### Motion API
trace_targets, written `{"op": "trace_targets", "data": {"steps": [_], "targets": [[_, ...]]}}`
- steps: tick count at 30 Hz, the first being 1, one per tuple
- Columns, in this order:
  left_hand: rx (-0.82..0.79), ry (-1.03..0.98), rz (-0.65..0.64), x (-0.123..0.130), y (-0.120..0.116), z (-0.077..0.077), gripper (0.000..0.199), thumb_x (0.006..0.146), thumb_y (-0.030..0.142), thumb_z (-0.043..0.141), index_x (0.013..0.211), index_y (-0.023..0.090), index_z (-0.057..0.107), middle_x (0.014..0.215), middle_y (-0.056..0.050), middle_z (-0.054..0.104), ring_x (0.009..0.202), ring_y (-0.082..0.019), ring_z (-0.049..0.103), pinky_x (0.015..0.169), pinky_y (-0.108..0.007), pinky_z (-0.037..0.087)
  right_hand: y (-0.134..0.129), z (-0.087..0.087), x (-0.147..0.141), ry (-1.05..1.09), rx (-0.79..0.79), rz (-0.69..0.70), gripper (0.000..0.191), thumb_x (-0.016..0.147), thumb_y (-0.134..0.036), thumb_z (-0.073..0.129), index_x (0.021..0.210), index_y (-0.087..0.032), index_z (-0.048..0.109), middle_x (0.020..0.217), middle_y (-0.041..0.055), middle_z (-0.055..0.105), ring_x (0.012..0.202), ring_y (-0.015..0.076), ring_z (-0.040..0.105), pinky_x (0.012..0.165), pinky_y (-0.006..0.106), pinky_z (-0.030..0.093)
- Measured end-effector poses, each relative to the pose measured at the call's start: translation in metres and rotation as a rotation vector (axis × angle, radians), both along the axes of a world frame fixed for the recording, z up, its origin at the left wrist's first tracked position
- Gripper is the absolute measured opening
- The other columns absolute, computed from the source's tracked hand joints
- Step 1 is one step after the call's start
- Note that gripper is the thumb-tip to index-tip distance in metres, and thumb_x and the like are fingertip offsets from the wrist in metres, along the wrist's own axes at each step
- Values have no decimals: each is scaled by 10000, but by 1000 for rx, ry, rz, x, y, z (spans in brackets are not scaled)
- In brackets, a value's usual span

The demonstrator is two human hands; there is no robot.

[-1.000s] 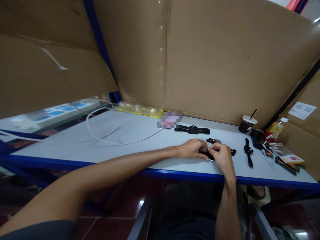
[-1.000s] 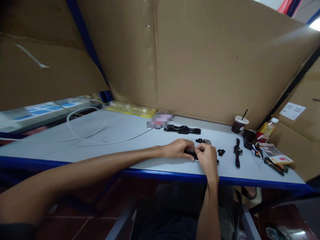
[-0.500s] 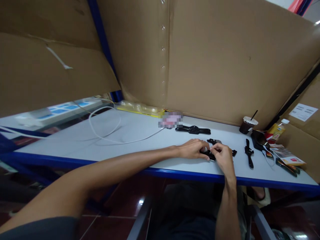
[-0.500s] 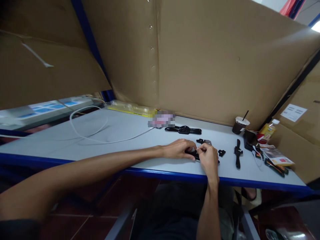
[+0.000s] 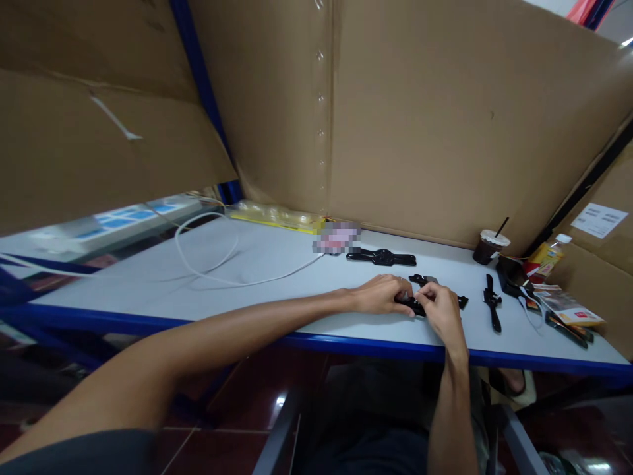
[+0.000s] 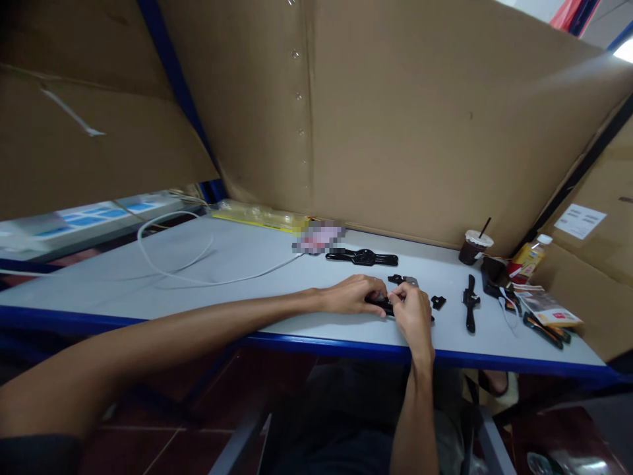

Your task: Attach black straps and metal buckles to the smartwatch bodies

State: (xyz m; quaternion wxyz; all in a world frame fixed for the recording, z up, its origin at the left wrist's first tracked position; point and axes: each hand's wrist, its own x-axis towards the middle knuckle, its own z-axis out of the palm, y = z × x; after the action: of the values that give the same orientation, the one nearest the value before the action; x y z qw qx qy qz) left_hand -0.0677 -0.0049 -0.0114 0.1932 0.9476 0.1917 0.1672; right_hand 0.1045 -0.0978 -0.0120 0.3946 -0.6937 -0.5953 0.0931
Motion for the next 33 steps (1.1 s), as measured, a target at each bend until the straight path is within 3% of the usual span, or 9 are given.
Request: {"op": "trace_targets", "data": {"steps": [10,16,22,33], "targets": [[1,-3,-7,-1,0,1,384,876,547,729,892,177,626,814,5,614,682,-134,498,617,-263,294,-4,0,-6,-75,22,-38,162,861,-296,591,728,-248,670,708,19,714,722,223,669,689,307,420],[-2,-14,-15,0,0,1,387,880,558,721,927,178,663,815,4,615,684,-129,500,613,-263,307,-8,1,-10,-267,-13,-103,161,919,-255,571,768,-240,624,714,34,680,731,227,627,653,311,340],[-5,-18,-25,0,0,2,360,879,532,730,951,182,681,795,13,600,667,-125,499,601,-259,301,-10,0,-20,-444,17,-174,166,929,-179,538,792,-233,615,778,79,680,813,251,623,685,333,336],[-1,-4,-16,0,0,1,388,881,552,726,953,175,664,823,-3,629,679,-136,512,615,-264,301,-16,-5,-4,-250,158,-124,364,965,-363,504,666,-235,668,763,65,710,742,222,587,695,322,371]]}}
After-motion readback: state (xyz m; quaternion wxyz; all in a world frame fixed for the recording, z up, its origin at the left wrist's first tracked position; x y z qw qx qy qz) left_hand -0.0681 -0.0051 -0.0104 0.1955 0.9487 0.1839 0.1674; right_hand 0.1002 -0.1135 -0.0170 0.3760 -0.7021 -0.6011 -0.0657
